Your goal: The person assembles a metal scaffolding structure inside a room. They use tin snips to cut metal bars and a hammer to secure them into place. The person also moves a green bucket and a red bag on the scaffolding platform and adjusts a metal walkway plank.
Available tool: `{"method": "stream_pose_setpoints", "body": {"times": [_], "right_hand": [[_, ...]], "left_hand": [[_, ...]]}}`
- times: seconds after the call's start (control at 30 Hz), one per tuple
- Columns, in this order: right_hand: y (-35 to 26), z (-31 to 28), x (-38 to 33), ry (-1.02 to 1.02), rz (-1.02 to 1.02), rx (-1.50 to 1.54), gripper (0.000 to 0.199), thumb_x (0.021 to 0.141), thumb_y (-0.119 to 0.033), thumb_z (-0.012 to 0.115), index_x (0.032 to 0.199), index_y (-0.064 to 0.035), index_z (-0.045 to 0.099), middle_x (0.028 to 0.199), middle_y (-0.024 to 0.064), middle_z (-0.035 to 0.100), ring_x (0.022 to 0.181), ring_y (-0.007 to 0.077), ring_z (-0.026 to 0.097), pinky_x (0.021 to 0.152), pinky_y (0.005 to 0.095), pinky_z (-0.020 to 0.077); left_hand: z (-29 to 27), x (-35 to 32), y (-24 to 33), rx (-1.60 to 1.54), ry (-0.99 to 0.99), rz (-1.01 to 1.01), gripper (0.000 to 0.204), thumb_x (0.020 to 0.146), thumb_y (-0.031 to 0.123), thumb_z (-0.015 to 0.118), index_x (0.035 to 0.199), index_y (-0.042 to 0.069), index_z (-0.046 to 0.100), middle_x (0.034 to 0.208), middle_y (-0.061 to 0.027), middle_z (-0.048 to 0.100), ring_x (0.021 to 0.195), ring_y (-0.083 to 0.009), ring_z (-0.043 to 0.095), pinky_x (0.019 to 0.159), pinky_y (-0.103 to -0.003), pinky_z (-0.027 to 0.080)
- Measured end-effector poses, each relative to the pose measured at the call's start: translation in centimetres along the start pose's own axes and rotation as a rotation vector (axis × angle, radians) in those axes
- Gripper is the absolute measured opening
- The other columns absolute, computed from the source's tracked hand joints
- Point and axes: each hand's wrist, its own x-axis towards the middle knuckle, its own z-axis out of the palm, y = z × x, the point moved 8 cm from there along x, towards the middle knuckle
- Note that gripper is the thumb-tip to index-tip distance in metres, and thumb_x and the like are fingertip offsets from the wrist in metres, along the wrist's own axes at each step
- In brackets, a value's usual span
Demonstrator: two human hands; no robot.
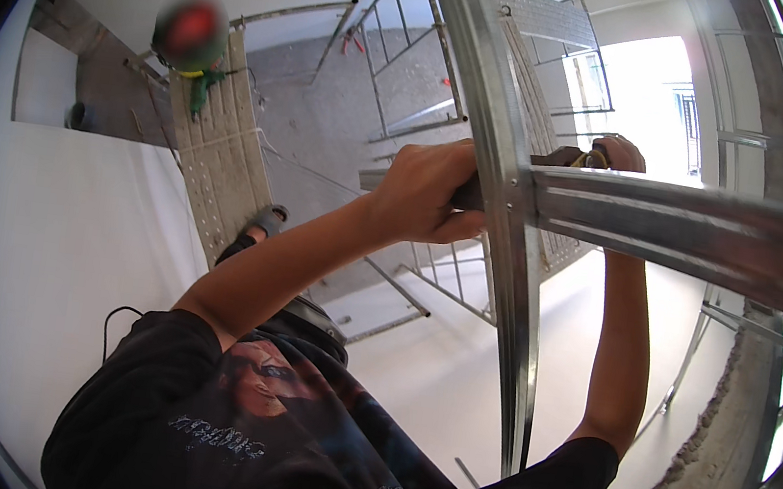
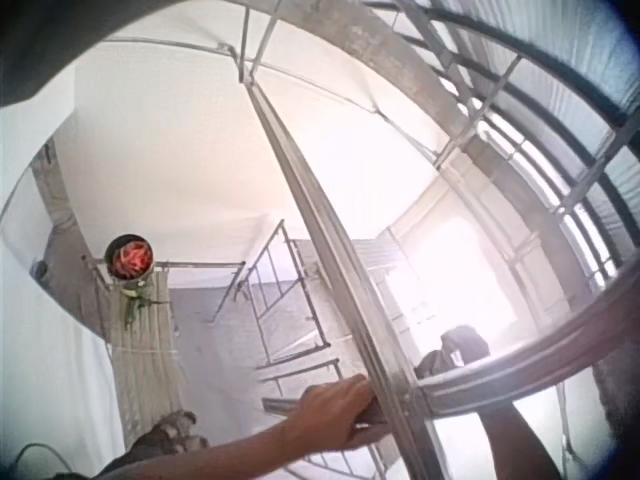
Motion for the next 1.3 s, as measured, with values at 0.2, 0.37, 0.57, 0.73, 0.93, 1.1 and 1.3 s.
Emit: {"method": "stream_pose_setpoints", "body": {"times": [0.2, 0.37, 0.57, 0.73, 0.93, 1.1, 1.3], "right_hand": [[-0.8, -0.5, 0.4, -0.036, 0.045, -0.031, 0.049, 0.086, -0.029, 0.075, 0.124, -0.0035, 0.057, 0.117, 0.0166, 0.062, 0.120, 0.0355, 0.058, 0.101, 0.0440, 0.0480], [-2.4, -0.8, 1.8, 0.001, 0.155, -0.092, 0.049, 0.082, -0.020, 0.077, 0.123, -0.0024, 0.058, 0.119, 0.0177, 0.063, 0.121, 0.0349, 0.059, 0.102, 0.0423, 0.0470], [-2.1, -1.8, 1.5, -0.037, 0.201, -0.095, 0.048, 0.083, -0.019, 0.077, 0.124, -0.0023, 0.058, 0.119, 0.0175, 0.063, 0.120, 0.0335, 0.059, 0.102, 0.0414, 0.0469], [-1.1, -1.9, 2.1, -0.074, 0.198, -0.065, 0.047, 0.084, -0.019, 0.076, 0.124, -0.0022, 0.058, 0.120, 0.0173, 0.063, 0.120, 0.0323, 0.059, 0.102, 0.0407, 0.0468], [-0.9, -2.7, 1.8, -0.110, 0.211, -0.057, 0.046, 0.085, -0.019, 0.075, 0.124, -0.0020, 0.059, 0.120, 0.0170, 0.063, 0.119, 0.0308, 0.059, 0.102, 0.0398, 0.0467], [-1.5, -3.3, 1.1, -0.113, 0.235, -0.065, 0.045, 0.086, -0.019, 0.075, 0.125, -0.0019, 0.059, 0.121, 0.0168, 0.063, 0.118, 0.0296, 0.059, 0.102, 0.0390, 0.0466], [-2.1, -3.5, 0.6, -0.109, 0.248, -0.052, 0.044, 0.087, -0.019, 0.074, 0.125, -0.0018, 0.059, 0.121, 0.0166, 0.063, 0.117, 0.0282, 0.059, 0.101, 0.0381, 0.0464]], "left_hand": [[-0.2, 0.3, 0.5, -0.016, -0.022, -0.008, 0.064, 0.088, 0.062, 0.066, 0.125, 0.010, 0.055, 0.075, -0.0042, 0.059, 0.058, -0.0209, 0.063, 0.048, -0.034, 0.047], [-0.8, 0.3, 0.6, -0.009, 0.001, 0.009, 0.067, 0.085, 0.064, 0.068, 0.126, 0.012, 0.057, 0.070, -0.0016, 0.053, 0.056, -0.0178, 0.061, 0.046, -0.032, 0.044], [-0.7, 0.3, 0.5, -0.054, 0.101, 0.031, 0.063, 0.085, 0.066, 0.064, 0.120, 0.014, 0.057, 0.069, -0.0003, 0.051, 0.054, -0.0158, 0.059, 0.044, -0.031, 0.043], [-0.7, 0.2, 0.7, -0.044, 0.108, 0.038, 0.061, 0.086, 0.066, 0.063, 0.120, 0.015, 0.056, 0.071, -0.0001, 0.052, 0.053, -0.0152, 0.059, 0.043, -0.031, 0.042], [-0.6, 0.3, 0.8, -0.066, 0.123, 0.032, 0.058, 0.088, 0.065, 0.061, 0.121, 0.019, 0.054, 0.071, 0.0002, 0.050, 0.054, -0.0146, 0.058, 0.042, -0.031, 0.041], [-0.9, 0.5, 0.8, -0.054, 0.118, 0.026, 0.058, 0.087, 0.065, 0.062, 0.122, 0.020, 0.052, 0.070, 0.0008, 0.049, 0.054, -0.0146, 0.058, 0.042, -0.031, 0.042], [-0.7, 0.2, 0.7, -0.031, 0.047, 0.028, 0.058, 0.086, 0.065, 0.063, 0.121, 0.019, 0.053, 0.069, 0.0009, 0.049, 0.054, -0.0151, 0.058, 0.043, -0.031, 0.041]]}}
